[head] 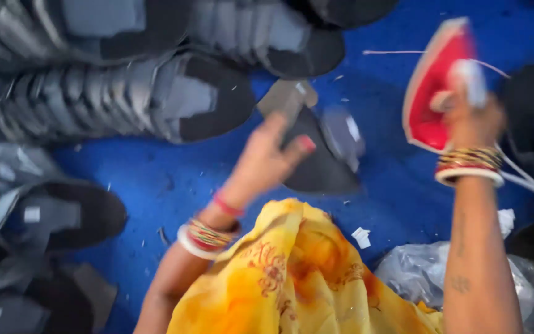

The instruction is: Ironing small labels onto grey fabric shoe upper components.

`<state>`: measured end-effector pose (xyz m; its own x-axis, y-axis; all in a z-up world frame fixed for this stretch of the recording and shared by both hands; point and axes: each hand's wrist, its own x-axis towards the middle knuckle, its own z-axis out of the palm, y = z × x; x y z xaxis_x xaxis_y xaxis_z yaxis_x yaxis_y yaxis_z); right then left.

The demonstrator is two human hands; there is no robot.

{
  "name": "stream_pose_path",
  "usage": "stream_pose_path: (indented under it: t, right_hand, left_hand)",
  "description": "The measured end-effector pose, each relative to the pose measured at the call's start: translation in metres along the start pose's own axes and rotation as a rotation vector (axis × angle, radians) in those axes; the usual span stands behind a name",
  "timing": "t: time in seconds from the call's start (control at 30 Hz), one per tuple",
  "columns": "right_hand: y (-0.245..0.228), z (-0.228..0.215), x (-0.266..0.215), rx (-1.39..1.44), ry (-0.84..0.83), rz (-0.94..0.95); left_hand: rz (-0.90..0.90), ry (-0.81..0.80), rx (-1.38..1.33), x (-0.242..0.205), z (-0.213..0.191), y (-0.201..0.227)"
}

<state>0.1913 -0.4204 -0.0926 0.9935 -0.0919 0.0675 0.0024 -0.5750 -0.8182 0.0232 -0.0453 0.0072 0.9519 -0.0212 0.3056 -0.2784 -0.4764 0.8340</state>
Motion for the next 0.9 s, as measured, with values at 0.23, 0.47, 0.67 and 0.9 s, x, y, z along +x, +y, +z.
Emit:
stream_pose_path:
  t: [0.23,0.47,0.67,0.9]
  right_hand:
    - [0.033,-0.009,-0.092,0.363,0.314,-0.118]
    - [0.082,0.008,-0.118,0.501,0.338,-0.155]
    - [0.058,-0.007,-0.142,0.450,0.211,-0.112]
    - [0.039,-0.012,-0.211,0.189,0.579,0.128]
  left_hand:
    - [0.584,0.637,-0.470,-0.038,-0.249,-0.053]
    - [0.117,0.171,0.491,0.014,-0.095,-0.120]
    - [0.226,0.020,1.373,0.042,-0.034,-0.237]
    - [0.130,-0.178,1.461,0.080,-0.047,-0.238]
